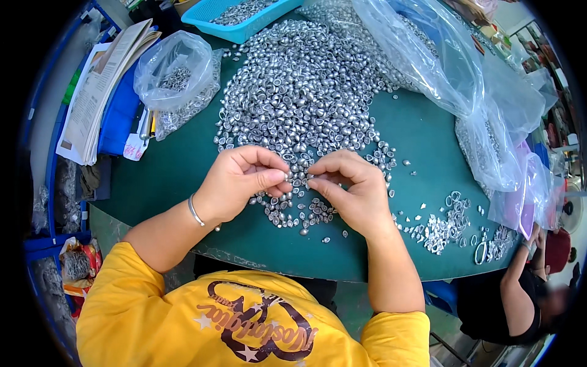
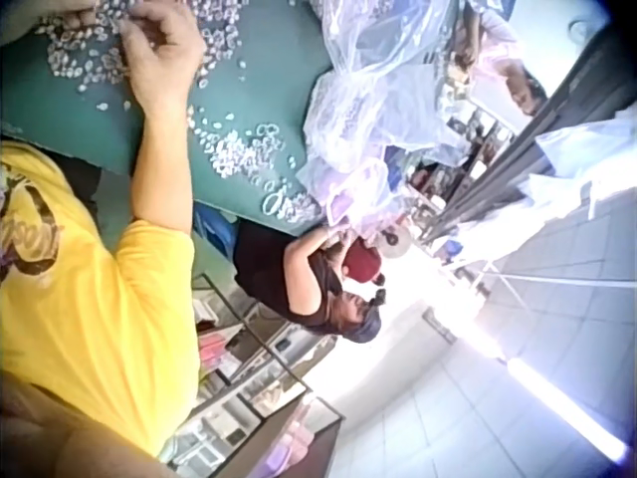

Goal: The person sorts small metal teardrop-shaped components by hand, picking them up from a pile on the workbench and placing them into a small pile in their other hand.

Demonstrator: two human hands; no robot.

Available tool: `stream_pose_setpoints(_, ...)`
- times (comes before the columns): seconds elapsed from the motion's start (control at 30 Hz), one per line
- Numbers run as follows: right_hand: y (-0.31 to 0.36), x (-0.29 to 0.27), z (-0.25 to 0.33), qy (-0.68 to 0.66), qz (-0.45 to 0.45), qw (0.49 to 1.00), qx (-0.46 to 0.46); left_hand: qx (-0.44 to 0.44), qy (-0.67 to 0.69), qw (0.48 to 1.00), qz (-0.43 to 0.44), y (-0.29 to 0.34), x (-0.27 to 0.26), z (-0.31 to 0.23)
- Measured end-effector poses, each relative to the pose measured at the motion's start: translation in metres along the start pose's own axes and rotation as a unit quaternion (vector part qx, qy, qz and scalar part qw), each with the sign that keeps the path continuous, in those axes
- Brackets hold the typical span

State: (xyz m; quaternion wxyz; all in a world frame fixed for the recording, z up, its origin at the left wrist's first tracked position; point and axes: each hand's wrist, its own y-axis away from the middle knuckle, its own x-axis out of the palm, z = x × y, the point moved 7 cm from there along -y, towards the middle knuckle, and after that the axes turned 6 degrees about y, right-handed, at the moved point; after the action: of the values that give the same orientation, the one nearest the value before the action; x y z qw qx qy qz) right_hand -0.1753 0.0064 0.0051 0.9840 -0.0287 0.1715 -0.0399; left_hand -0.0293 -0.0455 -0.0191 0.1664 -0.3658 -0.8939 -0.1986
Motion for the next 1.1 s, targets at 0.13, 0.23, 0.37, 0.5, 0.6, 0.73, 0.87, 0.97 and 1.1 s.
stream_pose_setpoints(0.13, 0.001, 0.008, -0.004, -0.126, 0.027, 0.991, 0.025, -0.066, 0.134, 0.989, 0.005, 0.000, -0.001, 0.012)
stream_pose_setpoints(0.23, 0.002, 0.014, -0.004, -0.210, 0.049, 0.975, 0.046, -0.068, 0.174, 0.982, 0.033, 0.000, 0.002, 0.014)
stream_pose_setpoints(0.37, 0.003, 0.017, -0.007, -0.260, 0.058, 0.960, 0.081, -0.076, 0.206, 0.975, 0.045, 0.000, 0.004, 0.017)
stream_pose_setpoints(0.5, 0.003, 0.016, -0.011, -0.287, 0.057, 0.951, 0.096, -0.075, 0.216, 0.972, 0.054, 0.000, 0.006, 0.013)
stream_pose_setpoints(0.6, 0.002, 0.016, -0.012, -0.413, 0.066, 0.906, 0.070, -0.052, 0.226, 0.971, 0.055, 0.000, 0.005, 0.011)
stream_pose_setpoints(0.73, 0.001, 0.005, -0.018, -0.510, 0.014, 0.856, 0.089, -0.002, 0.267, 0.963, 0.043, -0.004, -0.006, -0.002)
stream_pose_setpoints(0.87, -0.001, -0.003, -0.017, -0.462, 0.010, 0.879, 0.122, 0.018, 0.291, 0.957, 0.003, -0.007, -0.023, -0.011)
stream_pose_setpoints(0.97, 0.001, 0.000, -0.010, -0.204, 0.025, 0.976, 0.066, 0.004, 0.320, 0.947, -0.019, -0.006, -0.028, -0.015)
stream_pose_setpoints(1.1, 0.006, 0.028, 0.022, 0.203, 0.066, 0.968, -0.131, -0.020, 0.159, 0.987, -0.033, -0.003, -0.026, -0.022)
